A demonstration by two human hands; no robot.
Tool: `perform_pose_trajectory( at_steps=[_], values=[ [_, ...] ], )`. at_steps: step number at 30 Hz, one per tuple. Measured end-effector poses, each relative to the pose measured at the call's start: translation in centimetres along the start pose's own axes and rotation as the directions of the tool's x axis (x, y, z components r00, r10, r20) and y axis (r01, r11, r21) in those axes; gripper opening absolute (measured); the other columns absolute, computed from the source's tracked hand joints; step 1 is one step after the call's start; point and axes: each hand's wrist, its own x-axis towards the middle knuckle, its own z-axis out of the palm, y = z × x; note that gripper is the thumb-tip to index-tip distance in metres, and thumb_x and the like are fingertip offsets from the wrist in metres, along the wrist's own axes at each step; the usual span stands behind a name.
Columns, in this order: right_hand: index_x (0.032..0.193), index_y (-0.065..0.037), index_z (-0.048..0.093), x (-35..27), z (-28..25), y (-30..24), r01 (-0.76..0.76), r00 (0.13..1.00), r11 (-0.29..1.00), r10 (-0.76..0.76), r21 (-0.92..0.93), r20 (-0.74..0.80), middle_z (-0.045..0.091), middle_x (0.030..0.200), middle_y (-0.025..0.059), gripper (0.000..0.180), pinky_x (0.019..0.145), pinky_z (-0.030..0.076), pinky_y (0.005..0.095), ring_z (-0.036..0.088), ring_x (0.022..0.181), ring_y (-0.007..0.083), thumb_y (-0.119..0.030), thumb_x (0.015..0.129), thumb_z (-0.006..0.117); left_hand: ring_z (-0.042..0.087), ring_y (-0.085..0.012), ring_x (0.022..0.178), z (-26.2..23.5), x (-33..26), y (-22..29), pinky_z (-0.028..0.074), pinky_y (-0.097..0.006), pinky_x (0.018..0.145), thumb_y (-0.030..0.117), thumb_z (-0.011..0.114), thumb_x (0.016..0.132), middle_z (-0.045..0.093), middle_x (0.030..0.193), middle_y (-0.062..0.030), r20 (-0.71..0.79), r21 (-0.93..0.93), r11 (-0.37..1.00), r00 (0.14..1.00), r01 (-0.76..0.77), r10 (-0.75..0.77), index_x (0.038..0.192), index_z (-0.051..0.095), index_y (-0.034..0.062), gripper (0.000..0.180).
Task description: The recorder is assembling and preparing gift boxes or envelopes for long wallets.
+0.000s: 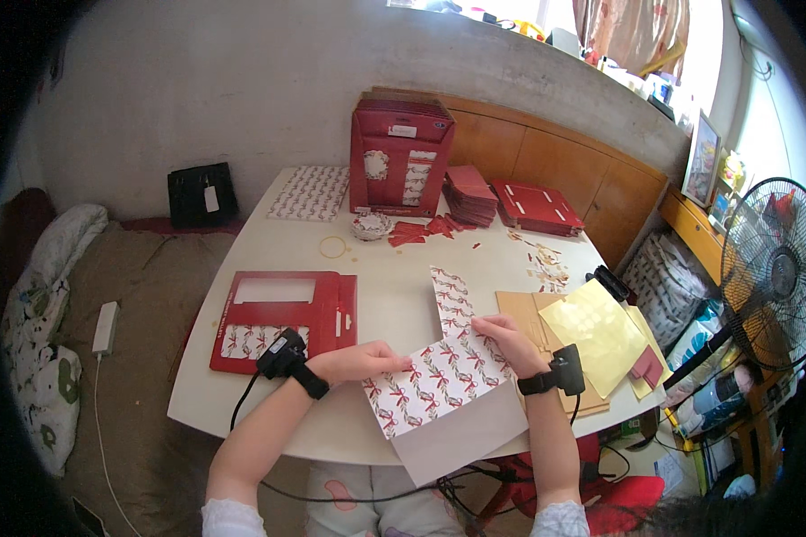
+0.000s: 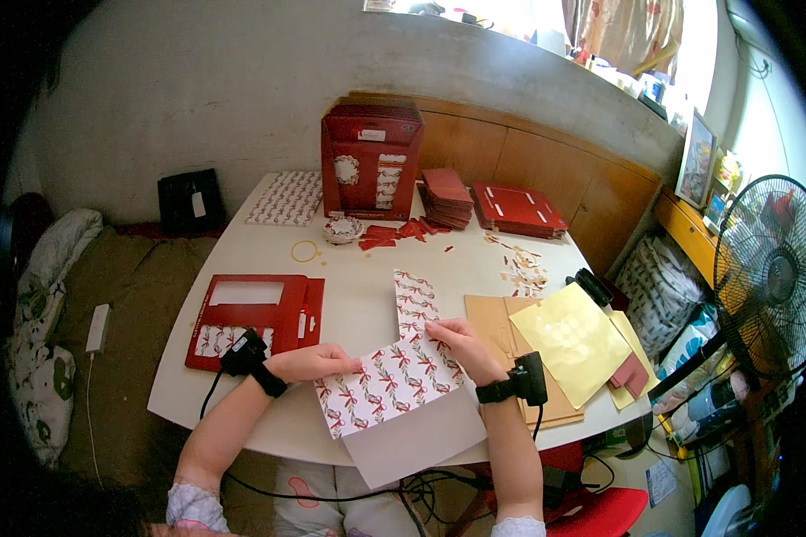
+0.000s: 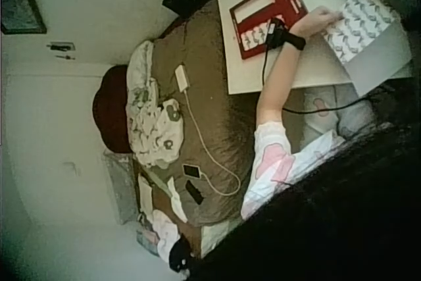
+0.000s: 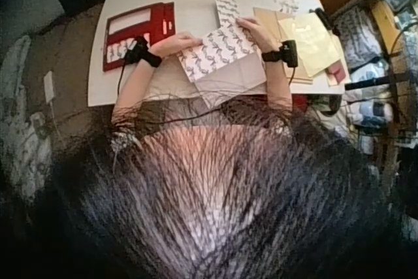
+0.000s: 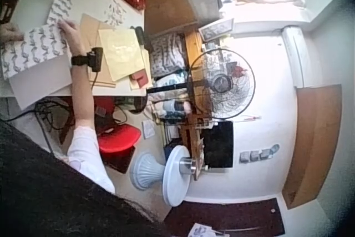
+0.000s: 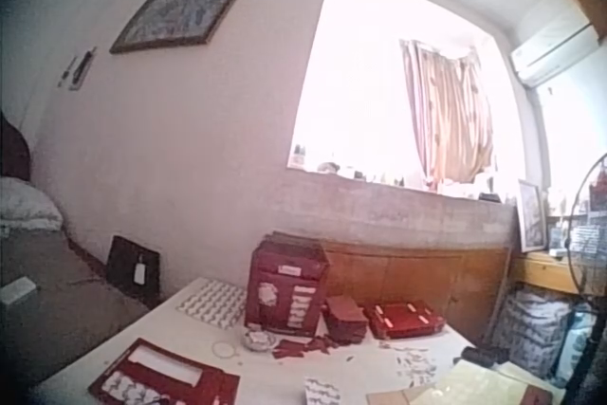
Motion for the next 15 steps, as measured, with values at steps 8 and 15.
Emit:
perform_pose_trajectory(
  at_steps=[8,15],
  values=[
    [0.086,0.0,0.06,0.4,-0.7,0.4,-0.001,1.0,1.0,0.002,-0.016,0.021,0.056,0.074,-0.0016,0.027,0.061,0.037,0.0166,0.047,0.068,0.0029,-0.026,0.08,0.054,0.04,0.0002,0.054,0.0,0.2,-0.4,0.034,-0.019,0.048,0.034,0.044,0.087,0.049,0.06,0.0075,0.022,-0.017,0.998,0.997,-0.067,0.067,0.075,0.061,0.0,0.04],
    [0.088,0.002,0.06,-0.1,-0.2,-0.6,0.029,0.999,1.0,-0.029,0.008,0.013,0.058,0.076,0.0001,0.028,0.062,0.039,0.0177,0.05,0.067,0.004,-0.025,0.082,0.051,0.043,-0.0022,0.059,-0.5,-0.3,-0.1,0.037,-0.018,0.054,0.033,0.047,0.085,0.053,0.064,0.0049,0.005,0.02,1.0,1.0,-0.012,0.012,0.08,0.061,-0.0022,0.038]
  ],
)
